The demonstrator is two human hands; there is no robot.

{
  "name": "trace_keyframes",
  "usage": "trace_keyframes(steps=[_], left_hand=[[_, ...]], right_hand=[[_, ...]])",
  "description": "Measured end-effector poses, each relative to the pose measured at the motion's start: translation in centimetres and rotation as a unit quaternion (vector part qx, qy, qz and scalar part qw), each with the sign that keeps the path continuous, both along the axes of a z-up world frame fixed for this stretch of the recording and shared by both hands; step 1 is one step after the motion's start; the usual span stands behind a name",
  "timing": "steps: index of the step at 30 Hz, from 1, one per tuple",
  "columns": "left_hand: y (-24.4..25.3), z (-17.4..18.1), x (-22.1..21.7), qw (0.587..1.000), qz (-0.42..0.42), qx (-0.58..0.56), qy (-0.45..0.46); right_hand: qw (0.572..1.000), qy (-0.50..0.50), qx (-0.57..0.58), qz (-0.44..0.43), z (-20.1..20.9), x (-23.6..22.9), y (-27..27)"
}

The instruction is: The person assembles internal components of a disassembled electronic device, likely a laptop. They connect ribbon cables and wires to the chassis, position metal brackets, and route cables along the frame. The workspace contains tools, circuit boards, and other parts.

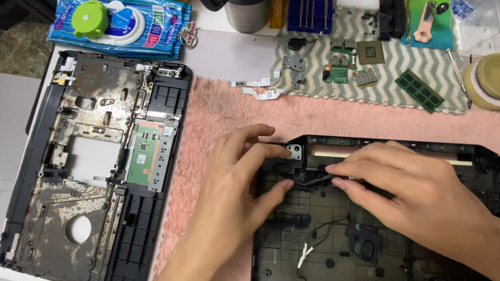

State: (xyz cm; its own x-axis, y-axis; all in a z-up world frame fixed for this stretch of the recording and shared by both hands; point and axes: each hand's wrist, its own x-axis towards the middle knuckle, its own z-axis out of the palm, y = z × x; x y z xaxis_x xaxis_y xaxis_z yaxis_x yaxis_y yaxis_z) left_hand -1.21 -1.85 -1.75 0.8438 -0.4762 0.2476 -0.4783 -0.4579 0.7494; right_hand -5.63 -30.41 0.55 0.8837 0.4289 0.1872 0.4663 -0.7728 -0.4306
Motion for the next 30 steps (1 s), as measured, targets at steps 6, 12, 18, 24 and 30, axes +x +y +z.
trace_keyframes(steps=[6,12,18,24,30], left_hand=[[-0.2,-0.1,0.2,0.997,0.012,-0.016,0.073],[-0.4,0.0,0.4,0.998,-0.005,-0.001,0.060],[-0.6,-0.1,0.5,0.998,-0.005,0.021,0.062],[-0.8,-0.1,0.5,0.998,0.007,-0.007,0.066],[0.2,-0.6,0.7,0.997,-0.040,-0.020,0.060]], right_hand=[[0.999,-0.009,0.036,-0.008,0.3,-0.1,0.5],[0.996,0.033,0.082,-0.021,0.2,-0.3,0.6],[0.994,0.043,0.095,-0.027,-0.6,-0.5,0.1],[0.993,0.004,0.116,-0.003,-1.5,-0.8,0.3],[0.997,-0.011,0.075,0.017,-2.4,-0.9,0.2]])
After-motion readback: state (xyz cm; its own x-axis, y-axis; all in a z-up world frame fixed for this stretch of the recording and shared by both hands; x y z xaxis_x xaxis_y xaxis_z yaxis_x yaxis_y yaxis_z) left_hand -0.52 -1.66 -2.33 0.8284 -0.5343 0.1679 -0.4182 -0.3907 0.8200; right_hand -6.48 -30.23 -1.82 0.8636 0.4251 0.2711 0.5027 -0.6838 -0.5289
